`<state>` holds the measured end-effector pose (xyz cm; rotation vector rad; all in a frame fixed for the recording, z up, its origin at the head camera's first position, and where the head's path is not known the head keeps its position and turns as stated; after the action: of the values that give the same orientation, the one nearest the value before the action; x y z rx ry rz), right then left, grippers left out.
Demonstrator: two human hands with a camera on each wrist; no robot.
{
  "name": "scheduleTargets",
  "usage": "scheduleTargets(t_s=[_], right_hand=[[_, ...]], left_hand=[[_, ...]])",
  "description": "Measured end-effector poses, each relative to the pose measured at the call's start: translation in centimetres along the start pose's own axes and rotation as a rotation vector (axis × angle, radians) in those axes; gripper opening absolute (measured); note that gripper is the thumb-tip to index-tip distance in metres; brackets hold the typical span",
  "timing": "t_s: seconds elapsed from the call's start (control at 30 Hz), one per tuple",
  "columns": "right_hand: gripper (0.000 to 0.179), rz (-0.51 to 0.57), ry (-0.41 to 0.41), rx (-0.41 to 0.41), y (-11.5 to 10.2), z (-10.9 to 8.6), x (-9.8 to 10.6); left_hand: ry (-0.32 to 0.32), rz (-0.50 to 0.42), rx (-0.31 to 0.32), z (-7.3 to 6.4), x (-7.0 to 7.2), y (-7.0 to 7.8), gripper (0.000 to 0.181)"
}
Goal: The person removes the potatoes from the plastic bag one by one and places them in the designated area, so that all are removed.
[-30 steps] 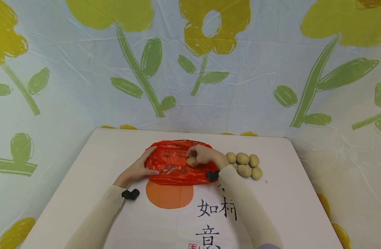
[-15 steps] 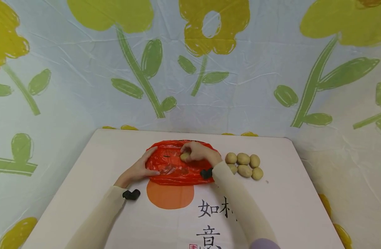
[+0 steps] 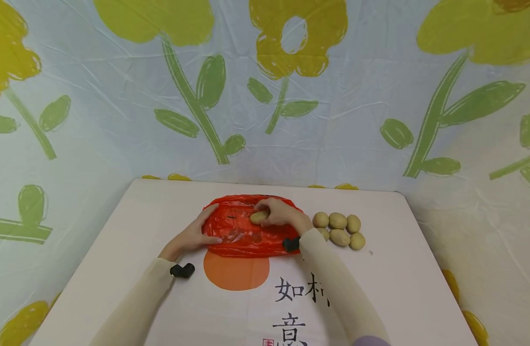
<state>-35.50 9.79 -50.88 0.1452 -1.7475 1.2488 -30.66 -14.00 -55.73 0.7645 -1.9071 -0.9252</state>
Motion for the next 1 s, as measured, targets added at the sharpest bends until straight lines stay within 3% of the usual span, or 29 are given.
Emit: scheduleTargets(t_s=[0.6,1.0], right_hand=[[0.043,0.019,0.023,-0.063,0.6,-0.6,-0.5],[0.039,-0.016,0.062,0.001,-1.3,-0.8,0.3]], left_hand=[[-0.006,-0.019,-0.005,-0.2,-0.2,0.1,0.11],[-0.005,-0.014,-0.013,-0.3,-0.3,0.1,0.111]])
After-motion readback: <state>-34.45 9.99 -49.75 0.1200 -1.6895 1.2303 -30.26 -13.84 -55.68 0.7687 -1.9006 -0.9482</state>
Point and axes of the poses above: each hand's wrist, its own z-axis towards the middle knuckle, its own x-axis out of the back of the hand, y = z × x, the point moved 8 cm from there along z, towards the middle knuckle, and after that the axes turned 15 degrees about x, right-handed, at the moved point
